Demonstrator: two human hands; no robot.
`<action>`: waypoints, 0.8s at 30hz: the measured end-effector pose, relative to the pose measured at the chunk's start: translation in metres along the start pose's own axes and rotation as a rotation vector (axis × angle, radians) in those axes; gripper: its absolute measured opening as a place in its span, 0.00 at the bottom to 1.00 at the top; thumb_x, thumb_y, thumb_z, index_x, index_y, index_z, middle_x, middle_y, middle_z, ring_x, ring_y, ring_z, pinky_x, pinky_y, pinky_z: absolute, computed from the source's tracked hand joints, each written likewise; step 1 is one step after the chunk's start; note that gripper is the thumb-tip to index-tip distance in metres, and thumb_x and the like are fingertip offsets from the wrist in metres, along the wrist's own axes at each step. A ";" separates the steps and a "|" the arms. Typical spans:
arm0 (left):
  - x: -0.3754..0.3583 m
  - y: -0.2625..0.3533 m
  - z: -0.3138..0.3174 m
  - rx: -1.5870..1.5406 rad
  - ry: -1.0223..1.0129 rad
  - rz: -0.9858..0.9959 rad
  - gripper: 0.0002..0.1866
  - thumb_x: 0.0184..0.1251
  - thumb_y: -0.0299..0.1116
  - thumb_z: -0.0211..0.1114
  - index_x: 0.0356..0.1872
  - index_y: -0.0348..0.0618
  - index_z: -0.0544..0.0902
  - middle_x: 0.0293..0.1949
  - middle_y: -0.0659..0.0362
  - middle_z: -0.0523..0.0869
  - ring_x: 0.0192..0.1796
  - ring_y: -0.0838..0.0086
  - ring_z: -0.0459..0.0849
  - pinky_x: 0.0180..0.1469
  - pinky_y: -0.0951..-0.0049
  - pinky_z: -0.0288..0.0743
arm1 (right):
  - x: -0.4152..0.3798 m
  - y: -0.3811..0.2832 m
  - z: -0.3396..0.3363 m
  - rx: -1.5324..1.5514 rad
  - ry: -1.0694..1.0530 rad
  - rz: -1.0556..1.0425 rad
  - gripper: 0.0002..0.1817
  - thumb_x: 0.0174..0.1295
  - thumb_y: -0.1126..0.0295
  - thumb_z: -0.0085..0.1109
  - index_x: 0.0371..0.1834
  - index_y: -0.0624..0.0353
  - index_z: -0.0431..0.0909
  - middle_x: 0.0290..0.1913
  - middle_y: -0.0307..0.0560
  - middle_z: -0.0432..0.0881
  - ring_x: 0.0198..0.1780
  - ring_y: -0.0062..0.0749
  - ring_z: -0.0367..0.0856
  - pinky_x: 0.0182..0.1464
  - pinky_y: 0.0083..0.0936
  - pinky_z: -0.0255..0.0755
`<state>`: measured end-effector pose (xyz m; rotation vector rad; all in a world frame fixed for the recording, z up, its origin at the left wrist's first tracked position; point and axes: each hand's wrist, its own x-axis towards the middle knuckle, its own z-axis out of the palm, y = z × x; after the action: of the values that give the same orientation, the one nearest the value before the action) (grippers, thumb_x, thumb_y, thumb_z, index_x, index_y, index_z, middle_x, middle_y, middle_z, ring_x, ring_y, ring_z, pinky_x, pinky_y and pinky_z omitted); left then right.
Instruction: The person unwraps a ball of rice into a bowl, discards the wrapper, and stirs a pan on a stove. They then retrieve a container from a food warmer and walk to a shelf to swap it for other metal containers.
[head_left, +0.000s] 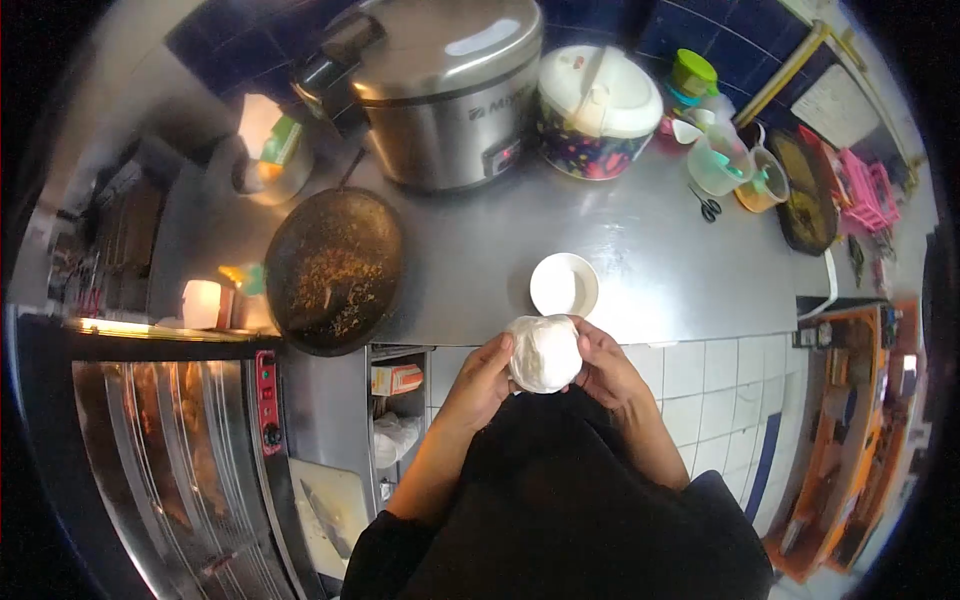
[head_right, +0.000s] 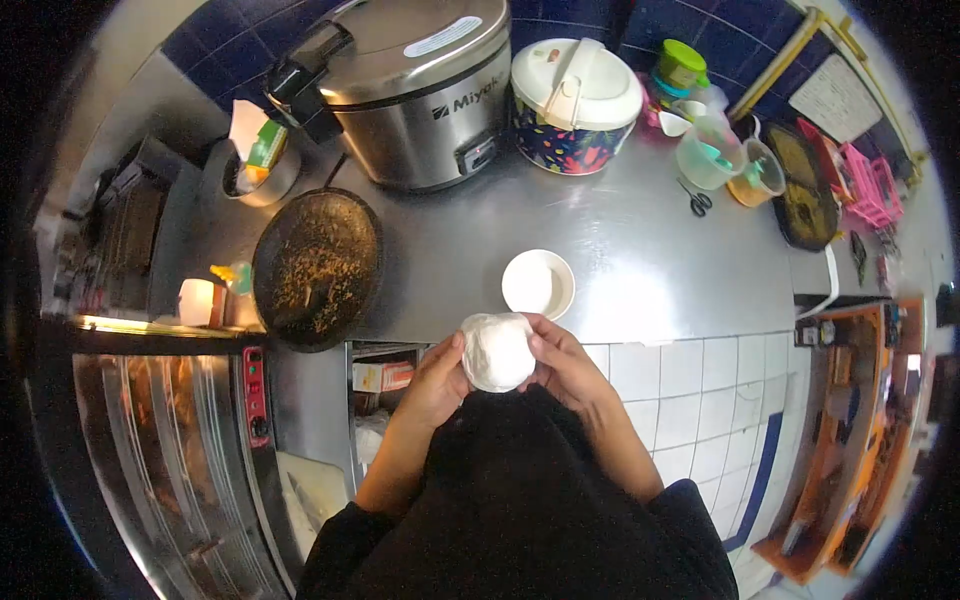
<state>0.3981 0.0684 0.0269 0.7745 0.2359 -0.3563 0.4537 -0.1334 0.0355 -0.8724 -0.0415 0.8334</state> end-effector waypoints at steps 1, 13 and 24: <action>0.002 -0.005 0.004 0.031 0.068 -0.023 0.23 0.79 0.43 0.47 0.63 0.35 0.70 0.56 0.54 0.79 0.56 0.70 0.80 0.56 0.65 0.77 | 0.002 -0.001 -0.003 0.092 -0.064 0.025 0.33 0.64 0.54 0.61 0.66 0.63 0.64 0.52 0.46 0.78 0.44 0.28 0.83 0.39 0.27 0.83; 0.049 -0.055 0.063 -0.199 0.246 0.168 0.17 0.77 0.38 0.49 0.58 0.37 0.72 0.56 0.53 0.79 0.59 0.67 0.77 0.62 0.63 0.71 | 0.010 -0.012 -0.084 -0.091 0.026 -0.005 0.32 0.69 0.39 0.43 0.55 0.60 0.72 0.48 0.45 0.81 0.51 0.30 0.79 0.56 0.32 0.73; 0.072 -0.092 0.077 -0.286 0.316 -0.113 0.30 0.77 0.59 0.38 0.67 0.49 0.67 0.58 0.60 0.78 0.55 0.71 0.80 0.52 0.66 0.76 | 0.032 -0.037 -0.103 -0.134 0.218 0.213 0.30 0.74 0.45 0.38 0.46 0.65 0.75 0.41 0.51 0.82 0.41 0.31 0.83 0.45 0.27 0.77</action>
<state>0.4329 -0.0635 -0.0026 0.5331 0.6157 -0.2968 0.5361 -0.1934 -0.0165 -1.1036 0.1909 0.9366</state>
